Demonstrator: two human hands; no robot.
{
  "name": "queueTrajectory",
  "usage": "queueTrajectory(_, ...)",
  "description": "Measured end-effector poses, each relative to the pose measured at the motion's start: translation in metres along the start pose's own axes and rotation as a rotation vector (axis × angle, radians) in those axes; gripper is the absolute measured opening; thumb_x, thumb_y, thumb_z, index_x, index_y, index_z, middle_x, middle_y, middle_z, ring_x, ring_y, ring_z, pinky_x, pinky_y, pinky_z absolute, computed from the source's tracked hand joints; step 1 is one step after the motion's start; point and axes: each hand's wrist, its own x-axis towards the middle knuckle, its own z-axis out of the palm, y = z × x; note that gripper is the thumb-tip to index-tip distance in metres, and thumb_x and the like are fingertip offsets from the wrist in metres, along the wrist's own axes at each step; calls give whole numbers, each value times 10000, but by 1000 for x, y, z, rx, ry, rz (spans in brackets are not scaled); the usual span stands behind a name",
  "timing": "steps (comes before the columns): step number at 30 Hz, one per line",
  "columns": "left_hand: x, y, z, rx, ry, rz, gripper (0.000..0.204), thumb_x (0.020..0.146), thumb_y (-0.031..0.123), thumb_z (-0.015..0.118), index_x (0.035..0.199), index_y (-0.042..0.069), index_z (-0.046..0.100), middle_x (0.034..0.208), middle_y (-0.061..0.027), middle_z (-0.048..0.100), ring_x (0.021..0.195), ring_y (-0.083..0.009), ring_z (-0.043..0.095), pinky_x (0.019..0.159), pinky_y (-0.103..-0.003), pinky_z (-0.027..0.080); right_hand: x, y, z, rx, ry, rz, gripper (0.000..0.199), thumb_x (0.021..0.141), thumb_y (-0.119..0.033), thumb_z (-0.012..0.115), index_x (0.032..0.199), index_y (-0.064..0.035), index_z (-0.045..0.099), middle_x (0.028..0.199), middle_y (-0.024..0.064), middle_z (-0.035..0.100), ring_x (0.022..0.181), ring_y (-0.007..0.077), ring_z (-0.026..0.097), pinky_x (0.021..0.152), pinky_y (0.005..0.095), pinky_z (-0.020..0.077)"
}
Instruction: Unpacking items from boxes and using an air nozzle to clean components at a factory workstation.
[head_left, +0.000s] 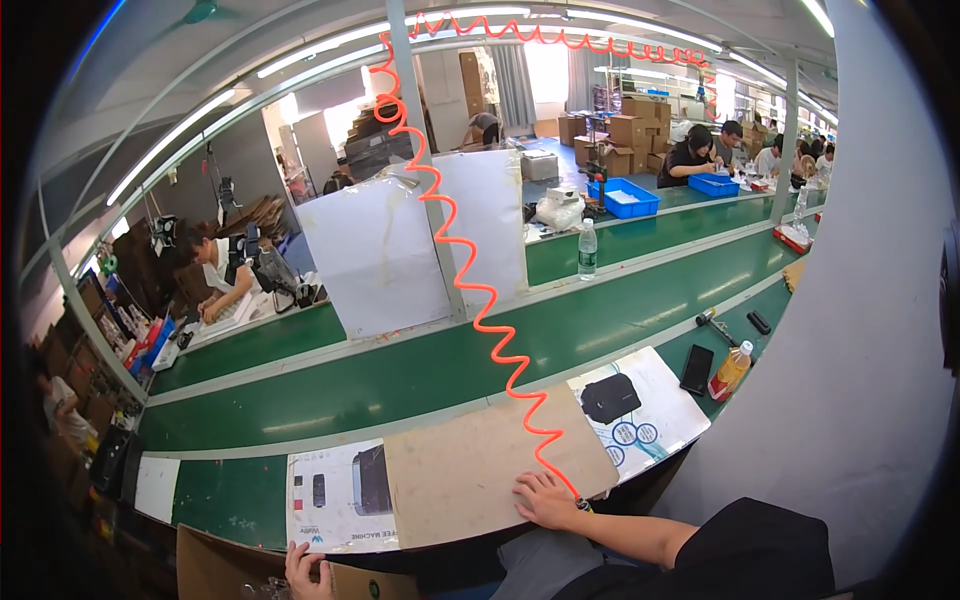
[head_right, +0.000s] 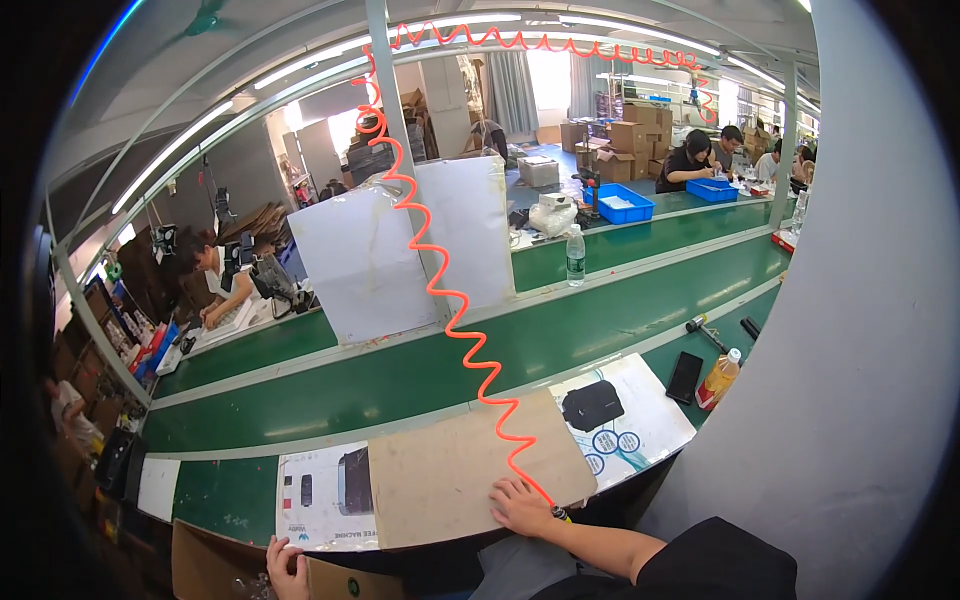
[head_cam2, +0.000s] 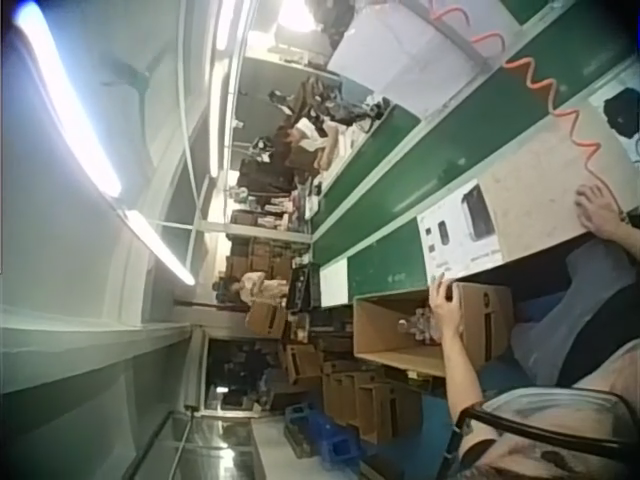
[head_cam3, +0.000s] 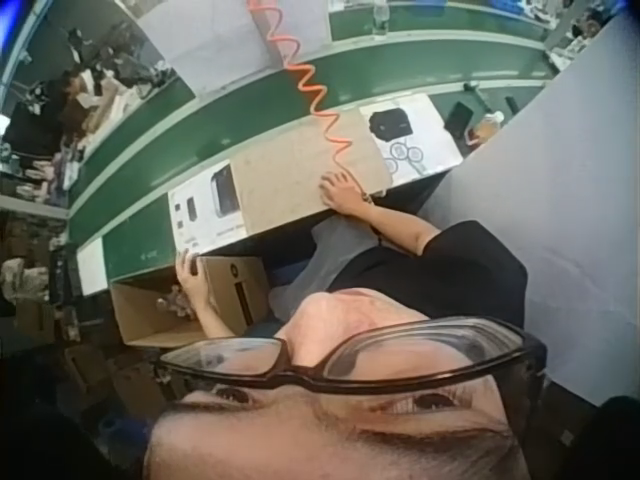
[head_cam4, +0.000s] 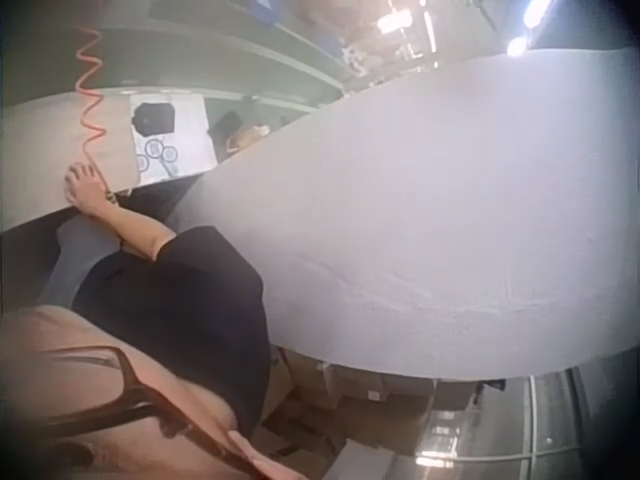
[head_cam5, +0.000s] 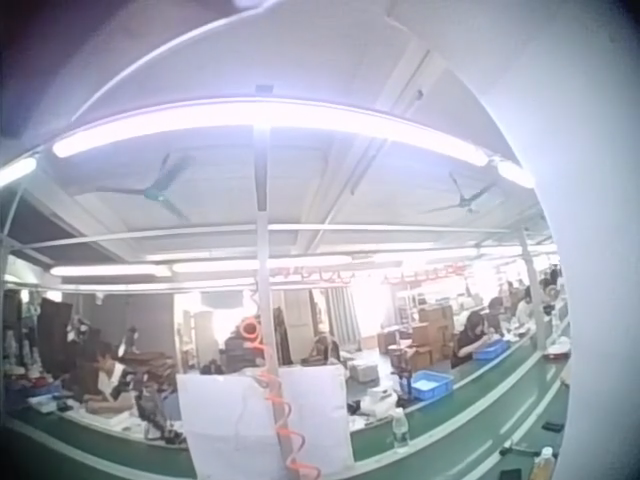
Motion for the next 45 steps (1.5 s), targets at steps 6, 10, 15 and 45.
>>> queueTrajectory(6,-5,-9,4,-11,67,98,186,919,145,632,1053,22,672,1235,-159,607,1226,-347,510,1064,-434,390,-2,1,4,5,55,-16,330,867,-318,666,1123,-114,622,1242,59,562,1217,237,505,1006,417,403)
queueTrajectory(10,-4,-8,2,-12,81,125,172,908,137,648,1028,16,672,1196,-163,618,1196,-344,523,1046,-436,402,-1,1,3,-14,60,-25,330,871,-328,657,1112,-104,631,1238,63,561,1213,239,500,1001,385,424)
queueTrajectory(15,-3,-6,1,-18,102,97,153,870,123,698,974,13,672,1142,-168,628,1153,-345,539,1012,-436,418,-2,1,3,30,48,-6,325,872,-317,664,1119,-112,615,1247,69,561,1225,246,504,1019,423,398)
queueTrajectory(45,-4,0,4,10,177,80,94,864,110,666,904,28,644,999,-144,648,1037,-333,548,936,-436,435,-2,3,5,14,50,-16,324,866,-321,668,1115,-120,614,1242,61,565,1218,241,505,1013,421,396)
